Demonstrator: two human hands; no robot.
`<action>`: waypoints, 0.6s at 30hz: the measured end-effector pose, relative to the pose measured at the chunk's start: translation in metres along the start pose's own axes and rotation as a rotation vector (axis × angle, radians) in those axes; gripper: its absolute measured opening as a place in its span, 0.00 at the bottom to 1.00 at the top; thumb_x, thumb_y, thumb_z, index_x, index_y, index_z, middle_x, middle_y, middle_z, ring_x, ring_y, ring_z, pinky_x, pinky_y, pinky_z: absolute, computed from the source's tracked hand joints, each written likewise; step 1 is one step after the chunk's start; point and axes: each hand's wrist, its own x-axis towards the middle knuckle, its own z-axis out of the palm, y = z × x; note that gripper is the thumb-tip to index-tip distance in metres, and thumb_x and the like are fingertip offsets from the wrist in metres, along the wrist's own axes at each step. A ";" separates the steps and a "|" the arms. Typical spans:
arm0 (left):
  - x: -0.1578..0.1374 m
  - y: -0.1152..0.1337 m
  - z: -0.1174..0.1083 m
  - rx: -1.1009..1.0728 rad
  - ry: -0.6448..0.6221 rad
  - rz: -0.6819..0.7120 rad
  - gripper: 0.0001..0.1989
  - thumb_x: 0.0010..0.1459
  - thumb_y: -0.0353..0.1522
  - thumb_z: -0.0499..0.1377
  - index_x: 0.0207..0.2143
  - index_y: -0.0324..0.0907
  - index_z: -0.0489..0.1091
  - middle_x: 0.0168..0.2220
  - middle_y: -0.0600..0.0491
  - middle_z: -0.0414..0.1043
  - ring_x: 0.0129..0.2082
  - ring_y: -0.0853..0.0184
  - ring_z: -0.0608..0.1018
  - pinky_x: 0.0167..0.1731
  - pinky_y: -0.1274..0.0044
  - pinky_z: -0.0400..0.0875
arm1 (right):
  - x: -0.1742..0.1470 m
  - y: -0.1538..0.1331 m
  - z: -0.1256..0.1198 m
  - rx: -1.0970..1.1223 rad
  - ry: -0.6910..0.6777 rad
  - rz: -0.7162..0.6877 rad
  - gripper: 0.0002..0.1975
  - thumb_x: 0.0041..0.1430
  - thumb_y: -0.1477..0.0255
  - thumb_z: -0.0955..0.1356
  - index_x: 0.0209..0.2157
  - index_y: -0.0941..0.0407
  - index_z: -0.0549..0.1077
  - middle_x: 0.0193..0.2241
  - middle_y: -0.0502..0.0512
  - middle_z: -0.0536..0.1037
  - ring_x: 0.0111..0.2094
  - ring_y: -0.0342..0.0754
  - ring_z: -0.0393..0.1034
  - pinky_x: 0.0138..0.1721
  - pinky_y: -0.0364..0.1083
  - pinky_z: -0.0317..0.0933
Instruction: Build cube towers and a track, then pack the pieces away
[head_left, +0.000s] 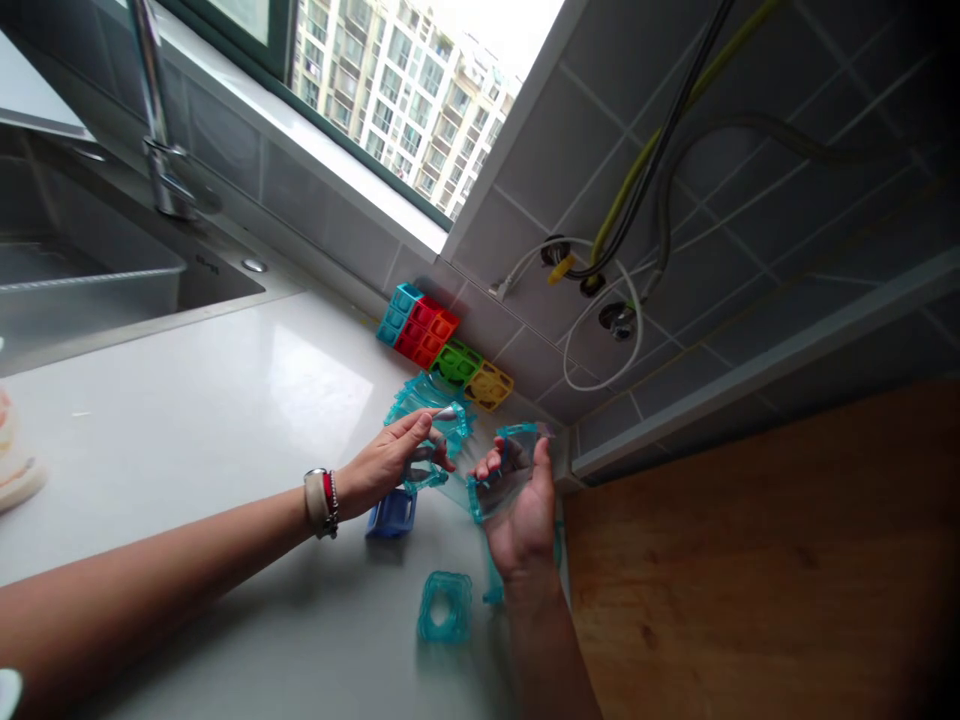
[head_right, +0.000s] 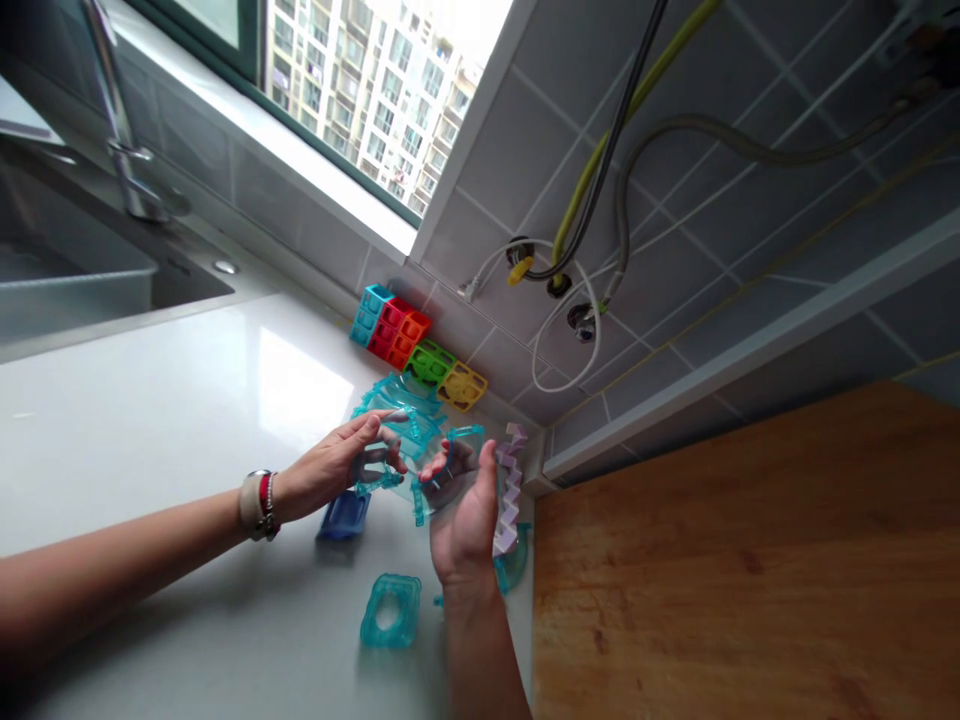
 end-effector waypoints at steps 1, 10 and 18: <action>0.001 0.001 -0.001 -0.019 0.007 -0.008 0.23 0.64 0.48 0.63 0.55 0.45 0.70 0.36 0.54 0.73 0.36 0.63 0.83 0.36 0.73 0.77 | 0.008 0.000 0.008 0.010 -0.018 0.003 0.28 0.64 0.43 0.64 0.33 0.55 0.77 0.23 0.47 0.71 0.25 0.44 0.68 0.32 0.45 0.68; 0.005 0.002 -0.006 -0.129 0.071 -0.107 0.21 0.65 0.47 0.63 0.52 0.42 0.75 0.40 0.47 0.78 0.42 0.62 0.82 0.40 0.74 0.76 | 0.033 0.006 0.030 0.040 0.006 -0.128 0.25 0.66 0.47 0.65 0.38 0.55 0.75 0.21 0.46 0.73 0.23 0.41 0.68 0.28 0.41 0.66; 0.007 0.001 -0.009 -0.158 0.095 -0.126 0.19 0.67 0.44 0.62 0.52 0.41 0.75 0.41 0.46 0.79 0.43 0.61 0.81 0.41 0.73 0.77 | 0.047 0.019 0.006 -0.043 0.020 -0.138 0.21 0.63 0.51 0.70 0.46 0.53 0.74 0.27 0.47 0.78 0.26 0.42 0.71 0.30 0.42 0.68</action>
